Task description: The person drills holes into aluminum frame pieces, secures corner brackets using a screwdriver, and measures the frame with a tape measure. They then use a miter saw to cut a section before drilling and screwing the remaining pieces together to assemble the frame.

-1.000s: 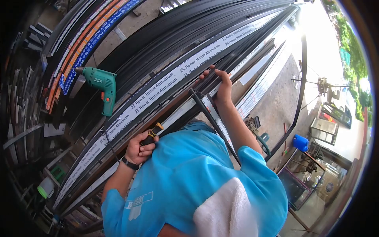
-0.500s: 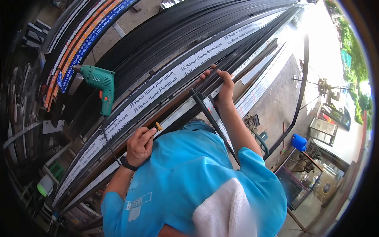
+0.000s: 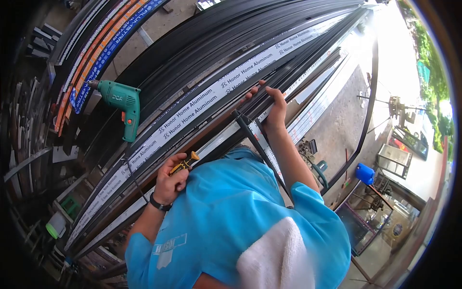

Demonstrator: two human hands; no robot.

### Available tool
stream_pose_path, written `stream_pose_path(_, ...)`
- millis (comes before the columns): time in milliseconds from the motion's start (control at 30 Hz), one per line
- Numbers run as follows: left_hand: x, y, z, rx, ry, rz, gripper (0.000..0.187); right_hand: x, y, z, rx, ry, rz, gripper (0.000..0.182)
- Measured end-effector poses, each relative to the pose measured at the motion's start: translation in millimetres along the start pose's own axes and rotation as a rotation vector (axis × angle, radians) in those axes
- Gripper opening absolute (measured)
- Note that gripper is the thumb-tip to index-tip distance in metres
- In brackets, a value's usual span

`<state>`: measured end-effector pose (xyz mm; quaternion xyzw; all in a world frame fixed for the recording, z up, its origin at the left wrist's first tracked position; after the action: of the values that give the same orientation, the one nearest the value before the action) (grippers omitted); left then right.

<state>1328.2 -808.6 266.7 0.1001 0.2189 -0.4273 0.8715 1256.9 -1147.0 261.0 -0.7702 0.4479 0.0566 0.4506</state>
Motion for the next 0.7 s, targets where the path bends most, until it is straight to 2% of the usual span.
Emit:
stream_pose_path(67, -0.7, 9.0, -6.0, -0.6, 0.338, -0.274, 0.036, 0.4, 1.4, -0.6, 0.029, -0.009, -0.004, 0.048)
stream_pose_path(133, 4.2, 11.8, 1.0, -0.335, 0.126, -0.24, 0.036, 2.2, 0.5, 0.3, 0.039, -0.014, 0.006, 0.045)
stream_pose_path(200, 2.1, 1.7, 29.4, 0.797, -0.6, 0.125, 0.035, 0.0, -1.2, -0.8, 0.028, -0.017, 0.045, 0.045)
stream_pose_path(233, 1.6, 1.5, 18.8, 0.949, -0.675, 0.189, 0.041, 0.2, -0.1, -0.8, 0.035, -0.027, 0.051, 0.044)
stream_pose_path(333, -3.6, -4.9, -1.3, 0.25, -0.182, 0.117, 0.045, 2.7, 5.0, 0.8, 0.076, -0.03, -0.021, 0.045)
stream_pose_path(433, 0.2, -5.5, 14.5, 0.464, -0.315, 0.125, 0.045, 0.8, 2.8, 2.4, 0.056, 0.002, -0.077, 0.055)
stream_pose_path(533, 5.3, 1.7, 26.5, 0.679, -0.436, 0.141, 0.045, 3.3, 3.8, 2.3, 0.046, 0.002, -0.109, 0.056)
stream_pose_path(567, 7.0, 5.4, 25.0, 1.024, -0.65, 0.234, 0.046, 5.2, 6.3, 3.9, 0.068, -0.01, -0.112, 0.055)
stream_pose_path(667, 4.9, 3.0, 29.7, 0.646, -0.386, 0.147, 0.047, 6.7, 7.4, 4.5, 0.067, -0.001, -0.108, 0.055)
stream_pose_path(700, -0.4, 0.4, 6.9, 0.236, -0.14, 0.073, 0.046, 7.1, 9.0, 4.1, 0.071, -0.007, -0.103, 0.055)
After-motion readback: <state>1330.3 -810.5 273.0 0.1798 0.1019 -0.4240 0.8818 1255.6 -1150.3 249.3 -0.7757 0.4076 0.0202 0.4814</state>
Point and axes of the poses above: each hand's wrist, its own x-axis towards the middle knuckle, its own y-axis out of the back of the hand, z = x × y, the point moved 2 cm from there along x, towards the middle knuckle, and after that the axes turned 13 degrees about x, right-handed, at the moved point
